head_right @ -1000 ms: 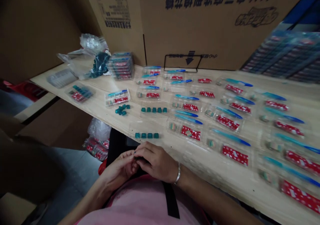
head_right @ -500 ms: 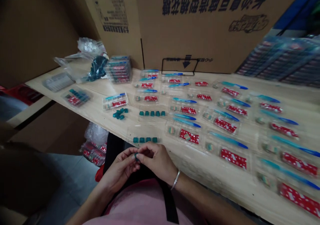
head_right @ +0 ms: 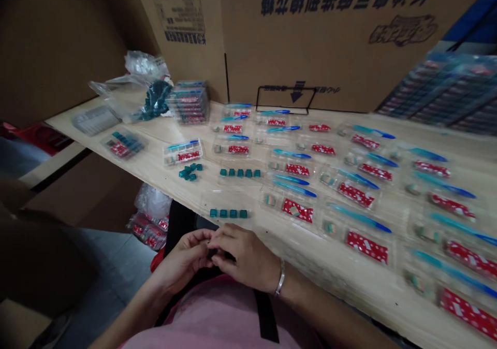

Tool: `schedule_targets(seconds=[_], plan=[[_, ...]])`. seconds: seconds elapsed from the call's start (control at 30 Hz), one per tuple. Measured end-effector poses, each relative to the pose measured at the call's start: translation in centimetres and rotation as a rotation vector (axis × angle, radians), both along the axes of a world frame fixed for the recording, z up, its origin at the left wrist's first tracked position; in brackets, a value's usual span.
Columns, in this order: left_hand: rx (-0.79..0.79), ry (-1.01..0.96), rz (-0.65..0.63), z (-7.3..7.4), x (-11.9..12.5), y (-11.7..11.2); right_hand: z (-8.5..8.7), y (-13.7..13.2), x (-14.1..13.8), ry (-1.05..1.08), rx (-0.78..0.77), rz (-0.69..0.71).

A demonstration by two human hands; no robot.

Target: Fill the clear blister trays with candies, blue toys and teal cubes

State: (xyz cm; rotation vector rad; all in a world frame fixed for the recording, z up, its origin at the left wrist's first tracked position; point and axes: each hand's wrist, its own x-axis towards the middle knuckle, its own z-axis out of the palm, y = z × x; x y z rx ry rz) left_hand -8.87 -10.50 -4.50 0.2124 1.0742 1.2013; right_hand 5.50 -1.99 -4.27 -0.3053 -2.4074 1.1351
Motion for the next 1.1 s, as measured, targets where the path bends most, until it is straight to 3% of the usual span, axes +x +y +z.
schedule_targets(seconds=[0.1,0.17,0.27,0.4,0.63,0.9,1.1], plan=[[0.042,0.051,-0.046,0.3,0.0,0.0,0.1,-0.5,-0.3,-0.05,0.15,-0.021],[0.081,0.057,-0.089,0.4,-0.1,0.1,0.1,-0.8,-0.4,-0.061,0.169,-0.04],[0.156,0.128,-0.133,0.4,-0.5,0.4,0.0,-1.0,-0.6,-0.041,0.119,-0.07],[0.191,0.273,-0.092,-0.1,-0.9,0.8,-0.2,-0.9,-0.8,-0.004,0.041,-0.088],[0.188,0.19,-0.112,-0.8,-1.3,0.6,-0.1,-0.6,-0.6,0.068,-0.073,-0.165],[0.15,0.124,-0.23,-1.2,-1.5,0.3,0.2,0.1,0.3,-0.023,-0.086,0.024],[0.141,0.116,-0.25,-1.3,-1.1,-0.1,-0.3,-0.4,0.4,-0.024,-0.104,0.001]])
